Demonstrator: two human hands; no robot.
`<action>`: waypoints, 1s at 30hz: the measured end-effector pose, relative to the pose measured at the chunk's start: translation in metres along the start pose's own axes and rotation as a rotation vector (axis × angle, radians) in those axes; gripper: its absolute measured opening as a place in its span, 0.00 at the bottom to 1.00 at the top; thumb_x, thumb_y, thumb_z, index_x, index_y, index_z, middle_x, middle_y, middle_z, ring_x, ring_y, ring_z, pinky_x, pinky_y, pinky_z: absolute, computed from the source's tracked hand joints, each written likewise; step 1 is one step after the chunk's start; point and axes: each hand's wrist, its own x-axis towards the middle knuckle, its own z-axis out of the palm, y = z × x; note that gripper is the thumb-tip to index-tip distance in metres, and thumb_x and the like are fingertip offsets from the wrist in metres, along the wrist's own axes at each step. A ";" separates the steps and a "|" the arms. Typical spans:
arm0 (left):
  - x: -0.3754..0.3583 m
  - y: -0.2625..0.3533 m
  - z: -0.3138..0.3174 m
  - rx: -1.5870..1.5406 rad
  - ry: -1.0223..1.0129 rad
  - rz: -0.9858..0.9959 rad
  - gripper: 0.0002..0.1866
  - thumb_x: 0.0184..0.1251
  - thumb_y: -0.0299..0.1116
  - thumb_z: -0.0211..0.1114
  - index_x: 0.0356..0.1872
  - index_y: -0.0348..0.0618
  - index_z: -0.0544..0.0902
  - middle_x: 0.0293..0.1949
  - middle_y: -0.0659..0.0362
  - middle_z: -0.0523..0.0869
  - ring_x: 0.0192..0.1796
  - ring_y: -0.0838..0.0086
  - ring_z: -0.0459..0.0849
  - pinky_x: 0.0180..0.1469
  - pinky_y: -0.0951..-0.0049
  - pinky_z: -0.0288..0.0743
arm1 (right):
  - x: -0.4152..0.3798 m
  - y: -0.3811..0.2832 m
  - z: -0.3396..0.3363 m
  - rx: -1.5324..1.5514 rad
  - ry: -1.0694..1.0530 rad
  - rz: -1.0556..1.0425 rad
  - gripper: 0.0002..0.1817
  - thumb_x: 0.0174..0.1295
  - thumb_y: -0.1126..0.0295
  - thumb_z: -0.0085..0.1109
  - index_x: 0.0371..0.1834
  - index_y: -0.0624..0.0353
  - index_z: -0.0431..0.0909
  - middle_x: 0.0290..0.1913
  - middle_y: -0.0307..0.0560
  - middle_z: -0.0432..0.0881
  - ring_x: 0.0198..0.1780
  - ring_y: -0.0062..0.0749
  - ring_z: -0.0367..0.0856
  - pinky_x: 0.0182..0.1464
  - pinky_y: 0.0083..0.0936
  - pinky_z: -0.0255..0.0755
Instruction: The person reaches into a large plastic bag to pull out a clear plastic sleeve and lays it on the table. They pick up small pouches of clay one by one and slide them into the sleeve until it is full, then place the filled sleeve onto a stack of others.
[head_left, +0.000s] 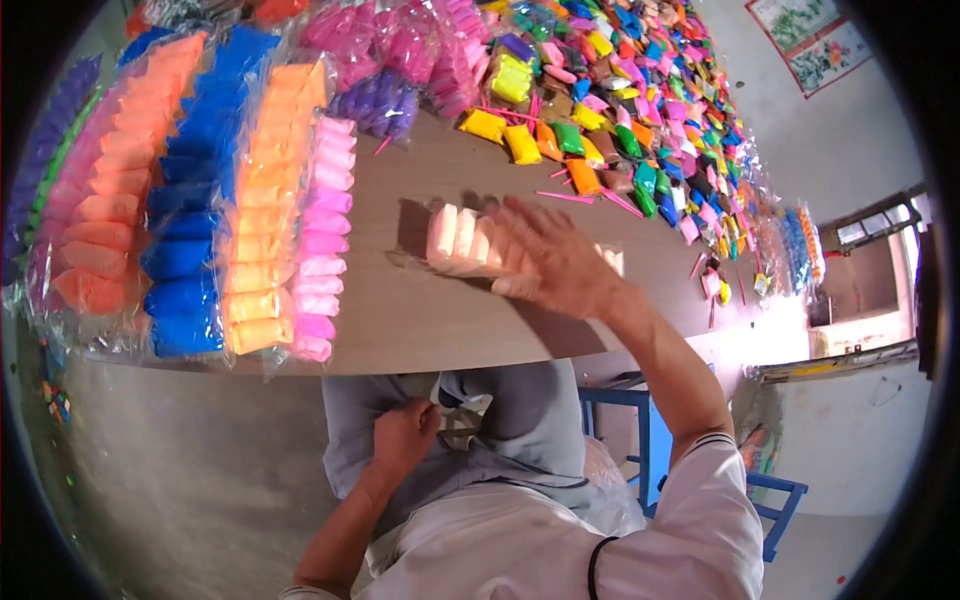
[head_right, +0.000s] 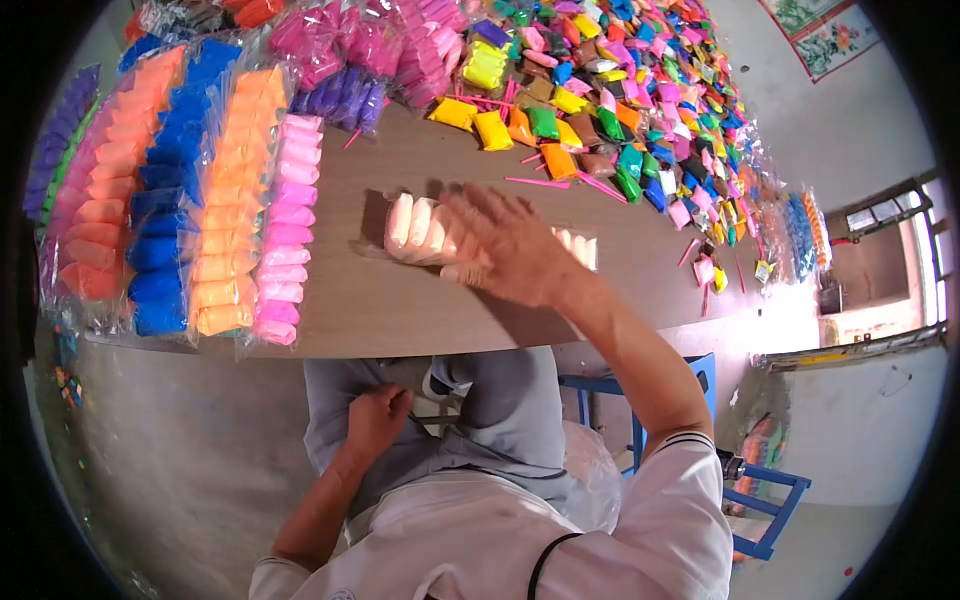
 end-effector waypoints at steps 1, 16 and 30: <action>0.000 0.000 0.000 -0.013 -0.015 -0.003 0.08 0.64 0.37 0.66 0.32 0.44 0.83 0.28 0.50 0.85 0.31 0.52 0.85 0.32 0.56 0.77 | -0.001 -0.007 0.014 -0.038 -0.004 0.014 0.44 0.64 0.43 0.59 0.76 0.57 0.56 0.72 0.62 0.62 0.70 0.60 0.64 0.69 0.49 0.60; 0.007 -0.021 -0.018 0.214 0.105 -0.032 0.11 0.65 0.40 0.63 0.32 0.43 0.83 0.26 0.48 0.86 0.31 0.50 0.85 0.33 0.52 0.78 | 0.007 -0.016 0.011 -0.022 0.125 0.014 0.44 0.60 0.42 0.62 0.74 0.53 0.59 0.71 0.57 0.64 0.69 0.57 0.64 0.69 0.53 0.58; 0.019 0.000 0.024 0.477 0.095 0.108 0.12 0.67 0.42 0.61 0.28 0.46 0.81 0.26 0.48 0.85 0.31 0.49 0.85 0.35 0.48 0.78 | 0.022 -0.010 0.033 0.104 0.482 -0.089 0.38 0.60 0.41 0.62 0.67 0.52 0.68 0.64 0.54 0.73 0.63 0.55 0.74 0.60 0.51 0.68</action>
